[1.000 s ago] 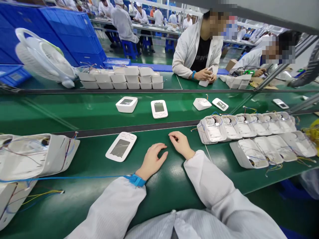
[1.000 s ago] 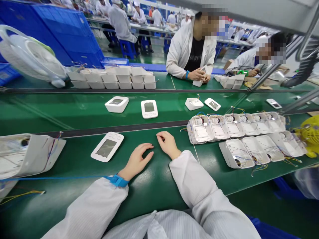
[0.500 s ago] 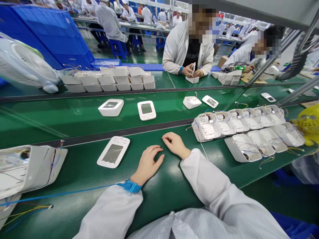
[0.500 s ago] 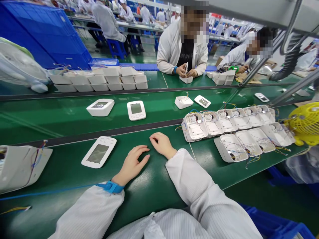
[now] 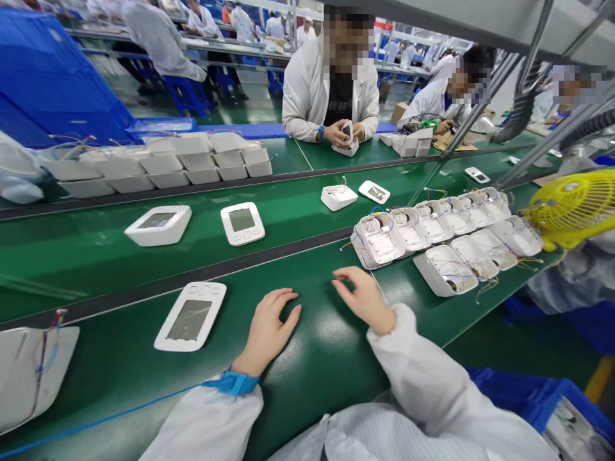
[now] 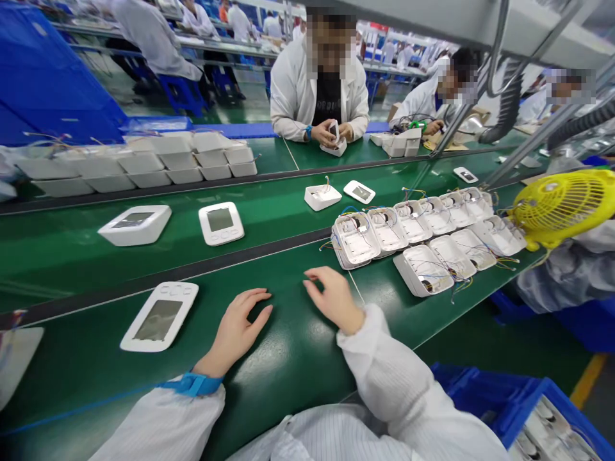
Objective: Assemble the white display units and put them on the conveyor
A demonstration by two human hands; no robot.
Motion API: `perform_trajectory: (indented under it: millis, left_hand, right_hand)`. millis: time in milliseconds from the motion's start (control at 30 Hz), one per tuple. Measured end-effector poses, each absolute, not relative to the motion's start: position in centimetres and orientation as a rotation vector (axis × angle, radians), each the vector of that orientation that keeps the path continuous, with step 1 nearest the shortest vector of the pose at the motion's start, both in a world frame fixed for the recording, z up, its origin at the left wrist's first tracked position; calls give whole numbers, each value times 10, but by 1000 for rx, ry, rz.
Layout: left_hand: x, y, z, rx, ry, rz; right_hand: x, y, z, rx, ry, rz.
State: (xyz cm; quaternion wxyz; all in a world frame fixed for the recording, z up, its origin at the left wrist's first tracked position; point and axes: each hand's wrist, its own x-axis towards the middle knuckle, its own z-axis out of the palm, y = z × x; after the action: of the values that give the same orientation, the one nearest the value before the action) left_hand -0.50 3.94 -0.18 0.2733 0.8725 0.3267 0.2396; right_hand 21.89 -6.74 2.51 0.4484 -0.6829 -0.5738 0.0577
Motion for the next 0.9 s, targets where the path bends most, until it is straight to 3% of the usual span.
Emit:
perform_trajectory:
  millis: [67, 167, 233, 467, 633, 800, 900]
  left_hand:
    - [-5, 39, -2, 2343, 886, 648]
    - [-3, 40, -3, 2348, 883, 650]
    - [-3, 40, -3, 2357, 885, 648]
    - [-7, 41, -2, 2306, 902, 640]
    - [-8, 39, 0, 2275, 898, 662]
    - [-6, 41, -2, 2260, 899, 675]
    - [-5, 39, 0, 2238, 888, 738]
  right_hand:
    - [250, -115, 34, -1808, -1310, -59]
    - [303, -184, 41, -2278, -1105, -672]
    - [330, -217, 41, -2549, -1052, -819]
    - [346, -243, 36, -2635, -1150, -747]
    - [332, -256, 64, -2580, -1208, -589]
    - [287, -258, 101, -2269, -1592, -218]
    - [246, -228, 94, -2016, -1898, 63]
